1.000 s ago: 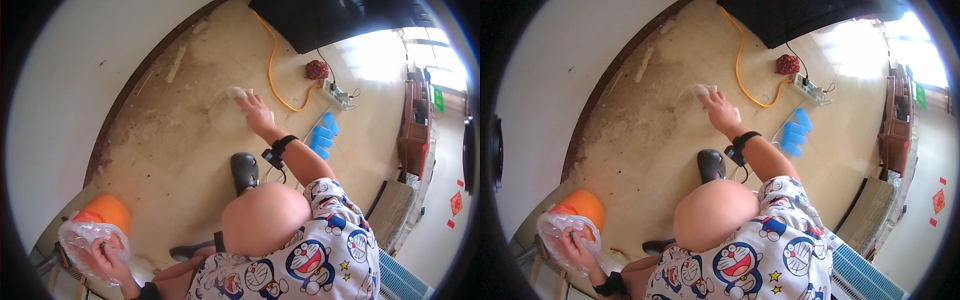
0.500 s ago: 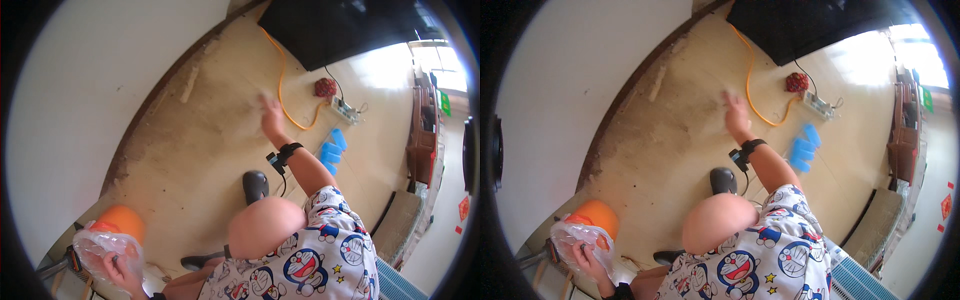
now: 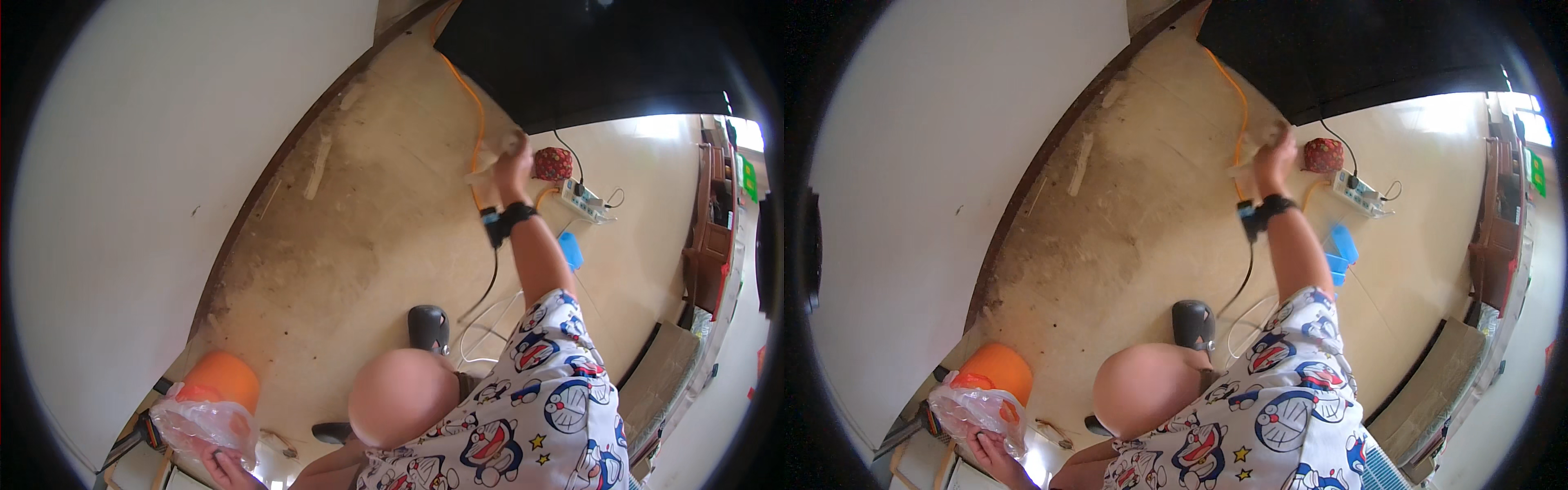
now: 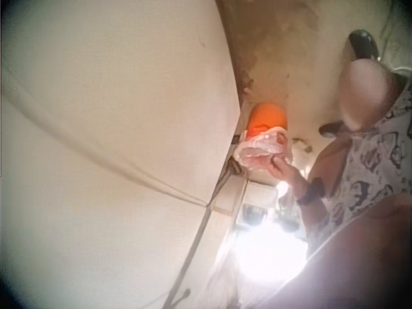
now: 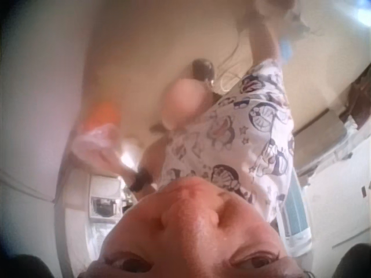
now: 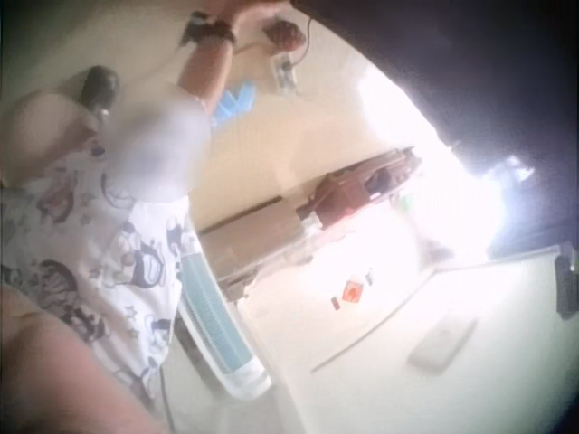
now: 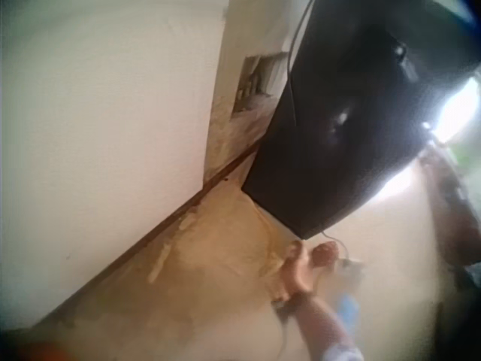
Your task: The person kneels on the floor and uses a cloth to wipe a dirty area near the baseboard. They pick up small debris by hand and place it into a nearby orange bucket. The person repeatedly wipes the same section of the floor, occasionally adjusting their position.
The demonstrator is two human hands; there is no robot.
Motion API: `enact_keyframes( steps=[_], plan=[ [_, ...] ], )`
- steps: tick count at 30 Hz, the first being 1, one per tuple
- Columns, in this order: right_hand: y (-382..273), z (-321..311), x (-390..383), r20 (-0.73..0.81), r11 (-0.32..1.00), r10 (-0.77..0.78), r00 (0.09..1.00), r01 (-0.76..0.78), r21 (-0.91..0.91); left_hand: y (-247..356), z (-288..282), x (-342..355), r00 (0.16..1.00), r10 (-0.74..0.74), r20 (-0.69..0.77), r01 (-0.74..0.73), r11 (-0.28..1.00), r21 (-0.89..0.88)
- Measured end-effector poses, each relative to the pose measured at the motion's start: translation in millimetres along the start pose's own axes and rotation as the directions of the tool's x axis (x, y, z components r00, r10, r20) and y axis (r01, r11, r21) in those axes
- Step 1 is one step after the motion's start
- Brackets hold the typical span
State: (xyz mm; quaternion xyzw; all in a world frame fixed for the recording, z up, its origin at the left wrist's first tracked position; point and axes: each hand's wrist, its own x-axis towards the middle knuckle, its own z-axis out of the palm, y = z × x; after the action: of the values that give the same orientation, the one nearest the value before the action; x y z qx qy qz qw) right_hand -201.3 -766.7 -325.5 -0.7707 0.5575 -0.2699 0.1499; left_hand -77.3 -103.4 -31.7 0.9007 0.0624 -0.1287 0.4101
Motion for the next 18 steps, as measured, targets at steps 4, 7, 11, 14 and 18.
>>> enact_keyframes(
  steps=[4,7,11,14,18],
  plan=[
    [30.5,-0.7,60.7,0.208,0.929,0.066,0.976,0.016,-0.370,23.7,22.8,-8.6,0.996,-0.092,0.015,0.091,0.995,0.036],
    [39.6,4.2,75.0,0.317,0.919,0.073,0.946,0.060,-0.391,36.3,31.1,-12.4,0.995,-0.094,0.020,0.094,0.995,0.037],
    [46.9,-0.4,74.6,0.252,0.952,0.136,0.958,-0.196,0.235,34.5,26.0,-10.2,1.000,-0.030,0.007,0.029,0.994,0.105],
    [38.0,-12.7,60.9,0.203,0.986,0.102,0.974,-0.127,0.112,18.4,24.0,-4.3,0.999,-0.047,0.015,0.048,0.997,-0.063],
    [-10.8,-4.4,22.0,0.318,0.998,-0.062,0.946,0.050,0.046,1.3,21.2,-7.1,0.999,-0.037,0.035,0.040,0.997,-0.073]
  ],
)
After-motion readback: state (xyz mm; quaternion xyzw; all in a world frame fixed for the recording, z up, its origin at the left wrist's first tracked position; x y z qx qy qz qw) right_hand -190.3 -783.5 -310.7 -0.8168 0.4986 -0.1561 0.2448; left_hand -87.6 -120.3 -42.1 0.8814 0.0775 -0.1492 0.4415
